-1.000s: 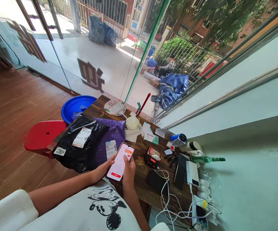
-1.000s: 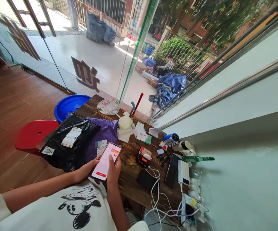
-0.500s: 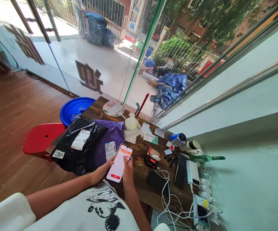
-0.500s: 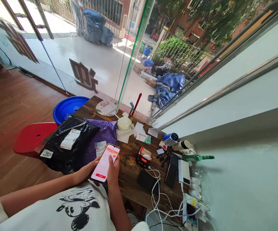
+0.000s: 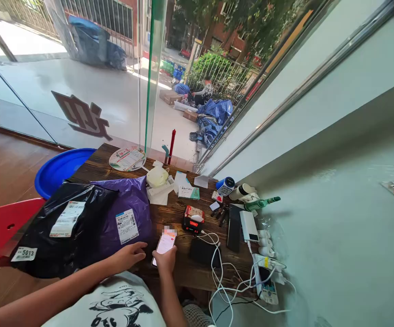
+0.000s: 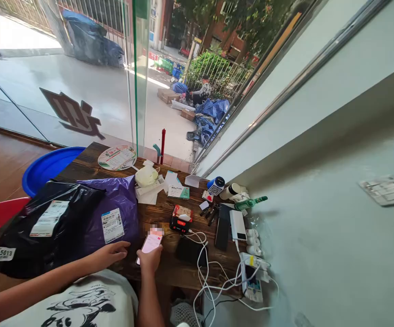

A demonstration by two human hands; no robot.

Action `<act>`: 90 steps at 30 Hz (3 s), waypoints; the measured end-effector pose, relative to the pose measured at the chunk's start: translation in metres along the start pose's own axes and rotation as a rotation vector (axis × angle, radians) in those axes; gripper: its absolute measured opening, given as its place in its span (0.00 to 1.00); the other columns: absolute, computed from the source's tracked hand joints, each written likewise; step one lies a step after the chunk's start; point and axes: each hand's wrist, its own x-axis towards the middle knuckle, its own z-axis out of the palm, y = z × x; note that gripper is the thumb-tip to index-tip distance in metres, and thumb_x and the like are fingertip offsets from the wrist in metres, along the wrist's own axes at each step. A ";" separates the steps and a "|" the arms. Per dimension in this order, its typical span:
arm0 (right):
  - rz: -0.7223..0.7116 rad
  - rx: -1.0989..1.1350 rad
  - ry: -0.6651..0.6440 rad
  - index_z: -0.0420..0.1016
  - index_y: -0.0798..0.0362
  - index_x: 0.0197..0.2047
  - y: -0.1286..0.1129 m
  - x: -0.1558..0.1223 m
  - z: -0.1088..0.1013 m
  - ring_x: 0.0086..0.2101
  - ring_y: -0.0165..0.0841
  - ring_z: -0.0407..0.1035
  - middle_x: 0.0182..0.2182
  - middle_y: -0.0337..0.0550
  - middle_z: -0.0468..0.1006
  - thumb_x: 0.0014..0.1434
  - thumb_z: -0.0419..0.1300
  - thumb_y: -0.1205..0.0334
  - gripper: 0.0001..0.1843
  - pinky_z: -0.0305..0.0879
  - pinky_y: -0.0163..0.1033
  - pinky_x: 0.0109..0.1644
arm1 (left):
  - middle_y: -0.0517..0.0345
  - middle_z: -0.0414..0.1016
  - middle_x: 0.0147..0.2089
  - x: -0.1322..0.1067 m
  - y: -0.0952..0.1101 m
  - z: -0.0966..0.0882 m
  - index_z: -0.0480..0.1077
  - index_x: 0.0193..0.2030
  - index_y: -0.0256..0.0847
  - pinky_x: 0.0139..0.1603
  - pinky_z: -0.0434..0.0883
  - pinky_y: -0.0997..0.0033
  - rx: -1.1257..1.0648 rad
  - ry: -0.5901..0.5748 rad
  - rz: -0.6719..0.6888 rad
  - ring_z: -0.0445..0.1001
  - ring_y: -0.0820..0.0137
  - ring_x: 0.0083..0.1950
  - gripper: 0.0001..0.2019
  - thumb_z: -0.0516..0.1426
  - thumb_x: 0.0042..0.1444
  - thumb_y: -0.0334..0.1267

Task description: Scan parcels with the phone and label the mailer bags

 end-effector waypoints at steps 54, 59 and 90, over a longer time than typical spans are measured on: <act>-0.825 0.128 -0.094 0.79 0.49 0.31 0.027 0.143 -0.133 0.36 0.44 0.72 0.32 0.51 0.78 0.58 0.57 0.46 0.17 0.69 0.50 0.44 | 0.54 0.74 0.43 0.228 0.163 0.099 0.71 0.42 0.36 0.50 0.72 0.57 0.057 0.246 -0.002 0.73 0.66 0.45 0.10 0.59 0.58 0.41; -0.580 0.248 -0.694 0.74 0.50 0.27 0.031 0.069 -0.090 0.27 0.41 0.73 0.24 0.45 0.78 0.50 0.64 0.53 0.10 0.70 0.43 0.32 | 0.50 0.74 0.50 0.181 0.140 0.097 0.66 0.53 0.37 0.49 0.72 0.67 -0.181 0.455 0.184 0.74 0.69 0.48 0.16 0.57 0.58 0.34; -0.790 -0.385 -0.100 0.77 0.50 0.40 -0.060 -0.079 0.128 0.44 0.44 0.68 0.39 0.48 0.79 0.60 0.56 0.69 0.10 0.62 0.49 0.47 | 0.66 0.72 0.31 -0.145 -0.186 -0.092 0.66 0.39 0.52 0.36 0.70 0.60 -0.217 1.042 -0.071 0.72 0.61 0.34 0.22 0.52 0.40 0.61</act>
